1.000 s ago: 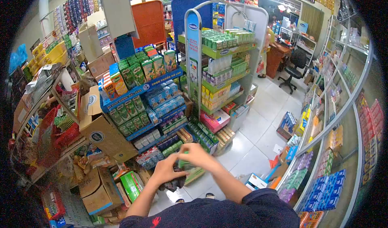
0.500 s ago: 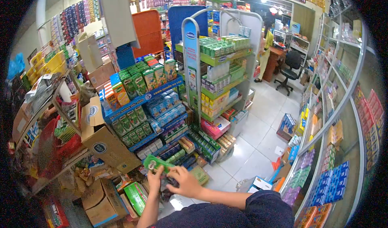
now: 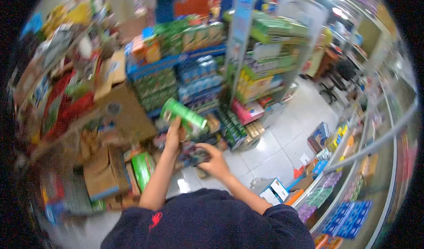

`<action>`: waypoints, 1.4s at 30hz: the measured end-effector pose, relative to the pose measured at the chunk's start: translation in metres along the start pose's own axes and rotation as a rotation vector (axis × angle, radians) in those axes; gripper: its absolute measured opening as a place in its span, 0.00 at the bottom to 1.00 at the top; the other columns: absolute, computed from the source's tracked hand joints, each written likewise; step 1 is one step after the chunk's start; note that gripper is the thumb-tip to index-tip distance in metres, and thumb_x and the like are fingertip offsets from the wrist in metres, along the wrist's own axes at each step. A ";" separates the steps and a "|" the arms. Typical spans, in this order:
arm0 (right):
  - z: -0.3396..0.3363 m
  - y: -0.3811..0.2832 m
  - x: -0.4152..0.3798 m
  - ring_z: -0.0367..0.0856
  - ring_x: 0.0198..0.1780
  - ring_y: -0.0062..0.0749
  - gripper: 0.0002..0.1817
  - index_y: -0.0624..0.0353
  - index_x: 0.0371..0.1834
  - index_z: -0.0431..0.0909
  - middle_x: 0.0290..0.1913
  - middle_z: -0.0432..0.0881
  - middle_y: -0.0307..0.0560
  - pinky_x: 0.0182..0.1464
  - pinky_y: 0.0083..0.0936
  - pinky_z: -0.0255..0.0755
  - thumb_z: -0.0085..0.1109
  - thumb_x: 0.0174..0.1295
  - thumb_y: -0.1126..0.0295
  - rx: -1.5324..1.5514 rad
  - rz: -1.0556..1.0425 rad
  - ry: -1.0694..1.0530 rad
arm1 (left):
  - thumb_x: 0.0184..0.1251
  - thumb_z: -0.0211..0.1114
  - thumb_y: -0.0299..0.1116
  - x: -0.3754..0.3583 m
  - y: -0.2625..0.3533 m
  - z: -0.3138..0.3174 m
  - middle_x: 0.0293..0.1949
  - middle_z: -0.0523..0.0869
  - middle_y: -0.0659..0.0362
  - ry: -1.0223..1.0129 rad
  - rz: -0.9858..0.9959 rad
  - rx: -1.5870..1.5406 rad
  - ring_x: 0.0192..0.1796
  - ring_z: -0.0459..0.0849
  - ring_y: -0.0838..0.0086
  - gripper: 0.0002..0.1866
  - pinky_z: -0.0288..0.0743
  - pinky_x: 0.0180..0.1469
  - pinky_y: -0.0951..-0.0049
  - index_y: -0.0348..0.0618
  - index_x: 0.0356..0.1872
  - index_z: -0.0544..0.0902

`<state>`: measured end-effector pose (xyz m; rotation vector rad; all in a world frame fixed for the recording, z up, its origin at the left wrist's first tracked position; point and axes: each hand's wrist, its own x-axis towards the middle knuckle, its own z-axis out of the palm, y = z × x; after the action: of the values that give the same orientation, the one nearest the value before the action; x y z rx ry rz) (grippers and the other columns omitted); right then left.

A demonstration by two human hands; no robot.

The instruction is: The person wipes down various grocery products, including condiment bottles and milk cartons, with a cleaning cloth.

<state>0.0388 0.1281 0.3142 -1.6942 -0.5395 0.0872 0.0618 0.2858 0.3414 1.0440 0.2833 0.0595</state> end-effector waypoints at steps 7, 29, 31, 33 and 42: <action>-0.064 -0.066 0.041 0.74 0.42 0.36 0.25 0.60 0.44 0.73 0.40 0.75 0.48 0.47 0.24 0.65 0.56 0.35 0.79 -0.266 -0.390 0.133 | 0.61 0.45 0.51 0.017 0.006 -0.024 0.34 0.78 0.52 -0.342 0.142 -0.372 0.38 0.79 0.62 0.23 0.74 0.42 0.61 0.41 0.46 0.69; -0.090 -0.063 0.016 0.74 0.41 0.43 0.24 0.55 0.37 0.75 0.41 0.73 0.49 0.44 0.31 0.69 0.65 0.28 0.72 -0.698 -0.518 0.286 | 0.64 0.46 0.51 0.013 -0.054 0.083 0.35 0.78 0.60 -0.273 -0.099 -0.271 0.37 0.79 0.74 0.21 0.74 0.39 0.74 0.42 0.44 0.71; -0.098 -0.062 -0.006 0.75 0.39 0.41 0.22 0.54 0.35 0.76 0.39 0.74 0.48 0.41 0.30 0.71 0.65 0.29 0.72 -0.708 -0.550 0.264 | 0.61 0.48 0.54 0.012 -0.055 0.094 0.34 0.78 0.60 -0.314 -0.177 -0.253 0.37 0.78 0.75 0.24 0.73 0.38 0.75 0.43 0.43 0.73; -0.109 -0.056 -0.018 0.75 0.38 0.41 0.20 0.54 0.33 0.77 0.38 0.75 0.48 0.39 0.30 0.71 0.65 0.29 0.73 -0.706 -0.561 0.220 | 0.62 0.47 0.55 -0.001 -0.053 0.104 0.36 0.78 0.59 -0.255 -0.135 -0.016 0.37 0.78 0.74 0.25 0.72 0.39 0.73 0.42 0.43 0.73; -0.146 -0.051 0.027 0.74 0.37 0.42 0.19 0.58 0.33 0.76 0.38 0.75 0.48 0.40 0.31 0.69 0.61 0.29 0.78 -0.514 -0.551 0.362 | 0.65 0.44 0.49 -0.024 -0.081 0.109 0.36 0.77 0.61 -0.131 0.011 0.214 0.38 0.74 0.79 0.22 0.67 0.42 0.78 0.40 0.43 0.73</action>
<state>0.0987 0.0108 0.3987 -1.9269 -0.7739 -0.8004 0.0606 0.1485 0.3284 1.2562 0.1677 -0.0300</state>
